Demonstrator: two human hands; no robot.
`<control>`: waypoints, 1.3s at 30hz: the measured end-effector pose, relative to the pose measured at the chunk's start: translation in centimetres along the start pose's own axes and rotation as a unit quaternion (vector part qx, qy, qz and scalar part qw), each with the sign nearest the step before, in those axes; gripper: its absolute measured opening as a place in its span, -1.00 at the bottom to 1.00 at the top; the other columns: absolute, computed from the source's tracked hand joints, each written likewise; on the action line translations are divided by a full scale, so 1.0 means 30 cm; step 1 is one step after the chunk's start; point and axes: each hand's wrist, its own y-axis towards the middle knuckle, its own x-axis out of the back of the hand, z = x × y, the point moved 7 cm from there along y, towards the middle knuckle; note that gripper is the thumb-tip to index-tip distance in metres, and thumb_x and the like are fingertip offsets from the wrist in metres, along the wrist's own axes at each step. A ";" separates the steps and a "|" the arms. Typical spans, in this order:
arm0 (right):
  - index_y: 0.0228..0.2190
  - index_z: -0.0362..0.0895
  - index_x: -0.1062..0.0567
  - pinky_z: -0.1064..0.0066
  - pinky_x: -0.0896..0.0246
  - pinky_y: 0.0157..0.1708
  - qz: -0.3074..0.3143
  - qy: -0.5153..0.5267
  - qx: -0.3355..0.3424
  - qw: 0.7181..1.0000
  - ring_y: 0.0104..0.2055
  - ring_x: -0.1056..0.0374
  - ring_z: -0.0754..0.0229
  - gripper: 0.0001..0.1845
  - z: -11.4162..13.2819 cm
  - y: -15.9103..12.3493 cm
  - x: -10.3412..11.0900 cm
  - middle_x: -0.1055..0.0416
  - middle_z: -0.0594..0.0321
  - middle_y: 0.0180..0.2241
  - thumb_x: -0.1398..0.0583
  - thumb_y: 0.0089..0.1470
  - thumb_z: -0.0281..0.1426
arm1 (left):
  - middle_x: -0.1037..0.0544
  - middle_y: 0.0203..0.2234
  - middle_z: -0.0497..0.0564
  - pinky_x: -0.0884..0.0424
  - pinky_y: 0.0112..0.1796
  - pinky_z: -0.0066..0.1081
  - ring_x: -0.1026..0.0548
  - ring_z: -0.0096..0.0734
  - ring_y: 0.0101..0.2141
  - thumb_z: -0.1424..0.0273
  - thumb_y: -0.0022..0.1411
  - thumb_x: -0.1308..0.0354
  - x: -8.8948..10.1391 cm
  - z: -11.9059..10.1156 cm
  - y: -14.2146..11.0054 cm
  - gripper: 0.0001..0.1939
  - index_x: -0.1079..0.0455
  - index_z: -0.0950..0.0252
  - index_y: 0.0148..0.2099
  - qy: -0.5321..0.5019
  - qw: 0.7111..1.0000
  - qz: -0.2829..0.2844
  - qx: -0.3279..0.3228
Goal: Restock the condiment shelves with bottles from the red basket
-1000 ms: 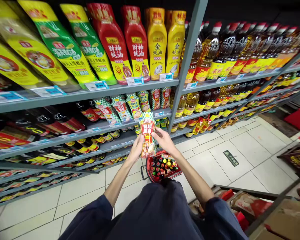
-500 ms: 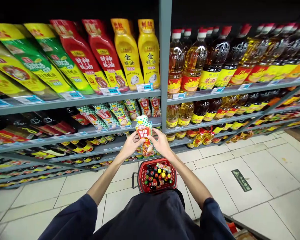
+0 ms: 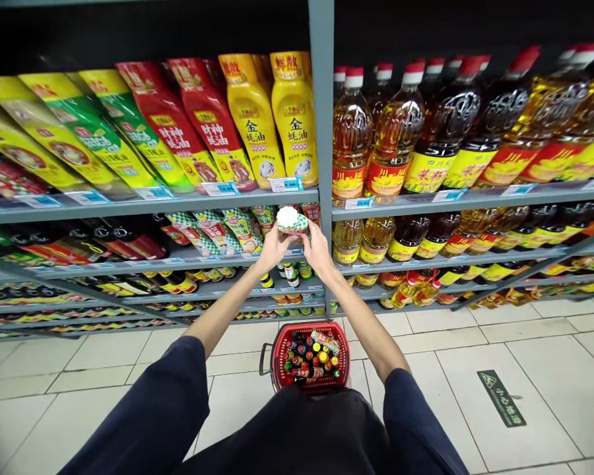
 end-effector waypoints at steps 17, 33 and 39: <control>0.45 -0.43 0.32 0.01 0.13 0.48 0.008 -0.108 -0.155 0.982 0.56 0.24 -0.03 -0.16 -0.138 -0.085 -0.156 0.29 -0.24 0.51 0.12 0.41 -0.19 | -0.58 0.07 0.35 -0.47 0.17 0.04 -0.58 0.03 0.10 0.25 0.21 -0.36 -0.189 0.275 0.065 -0.57 -0.35 0.34 0.03 -0.160 0.985 0.021 0.068; 0.41 -0.56 0.15 -0.05 0.20 0.49 0.000 -0.107 -0.246 0.963 0.56 0.32 -0.07 -0.16 -0.195 -0.134 -0.241 0.24 -0.39 0.48 0.14 0.41 -0.16 | -0.68 -0.05 0.26 -0.48 0.13 0.06 -0.63 -0.01 -0.04 0.33 0.31 -0.23 -0.158 0.286 -0.031 -0.70 -0.62 0.39 -0.01 -0.056 0.990 -0.067 0.107; 0.42 -0.55 0.21 -0.06 0.30 0.50 0.008 -0.088 -0.273 0.958 0.57 0.46 -0.06 -0.08 -0.201 -0.160 -0.259 0.37 -0.37 0.49 0.23 0.41 -0.03 | -0.69 -0.06 0.21 -0.47 0.14 -0.02 -0.63 -0.07 -0.04 0.33 0.31 -0.25 -0.181 0.277 -0.017 -0.73 -0.63 0.37 -0.04 -0.031 0.993 -0.061 0.101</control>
